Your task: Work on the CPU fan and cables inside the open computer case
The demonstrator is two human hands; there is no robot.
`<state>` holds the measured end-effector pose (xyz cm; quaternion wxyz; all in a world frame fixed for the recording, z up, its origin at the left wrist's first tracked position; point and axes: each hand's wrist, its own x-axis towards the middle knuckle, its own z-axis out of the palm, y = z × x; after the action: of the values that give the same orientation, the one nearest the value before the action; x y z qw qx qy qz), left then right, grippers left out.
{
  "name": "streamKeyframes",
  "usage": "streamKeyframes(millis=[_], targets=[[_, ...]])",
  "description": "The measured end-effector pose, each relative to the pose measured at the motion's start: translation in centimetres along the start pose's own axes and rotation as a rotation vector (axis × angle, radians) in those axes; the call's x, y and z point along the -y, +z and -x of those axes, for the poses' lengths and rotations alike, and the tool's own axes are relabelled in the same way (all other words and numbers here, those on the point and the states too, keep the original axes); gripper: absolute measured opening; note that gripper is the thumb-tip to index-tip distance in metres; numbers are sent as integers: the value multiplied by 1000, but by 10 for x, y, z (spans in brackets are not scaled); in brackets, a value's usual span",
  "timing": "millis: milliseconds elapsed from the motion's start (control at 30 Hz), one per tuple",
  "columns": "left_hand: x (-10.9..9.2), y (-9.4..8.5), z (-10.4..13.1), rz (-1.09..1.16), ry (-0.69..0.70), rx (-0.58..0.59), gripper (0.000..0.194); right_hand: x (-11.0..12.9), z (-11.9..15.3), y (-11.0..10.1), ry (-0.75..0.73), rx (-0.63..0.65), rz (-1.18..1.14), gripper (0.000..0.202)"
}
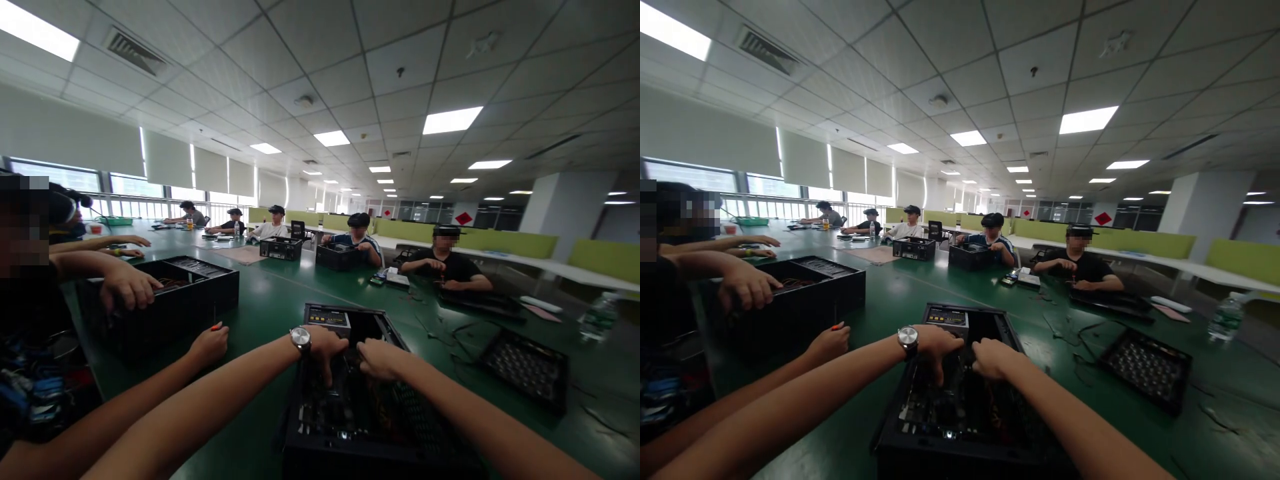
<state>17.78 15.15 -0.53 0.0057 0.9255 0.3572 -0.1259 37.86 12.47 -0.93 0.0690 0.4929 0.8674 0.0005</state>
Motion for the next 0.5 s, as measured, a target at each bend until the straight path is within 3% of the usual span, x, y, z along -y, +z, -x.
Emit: streamKeyframes(millis=[167,233,300,400,500], targets=[[-20,18,-16,-182,31,31,74,14,33,-28,-2,-204,-105,16],[-24,14,-15,-163,25,34,64,18,57,-35,13,-274,-162,19],[-22,1,-4,-94,37,-53,59,15,89,-31,39,-368,-265,24],[-19,-19,38,61,59,-372,45,-6,137,7,191,-635,-687,30],[-38,-22,96,248,56,-654,26,-28,162,66,575,-861,-1253,38]])
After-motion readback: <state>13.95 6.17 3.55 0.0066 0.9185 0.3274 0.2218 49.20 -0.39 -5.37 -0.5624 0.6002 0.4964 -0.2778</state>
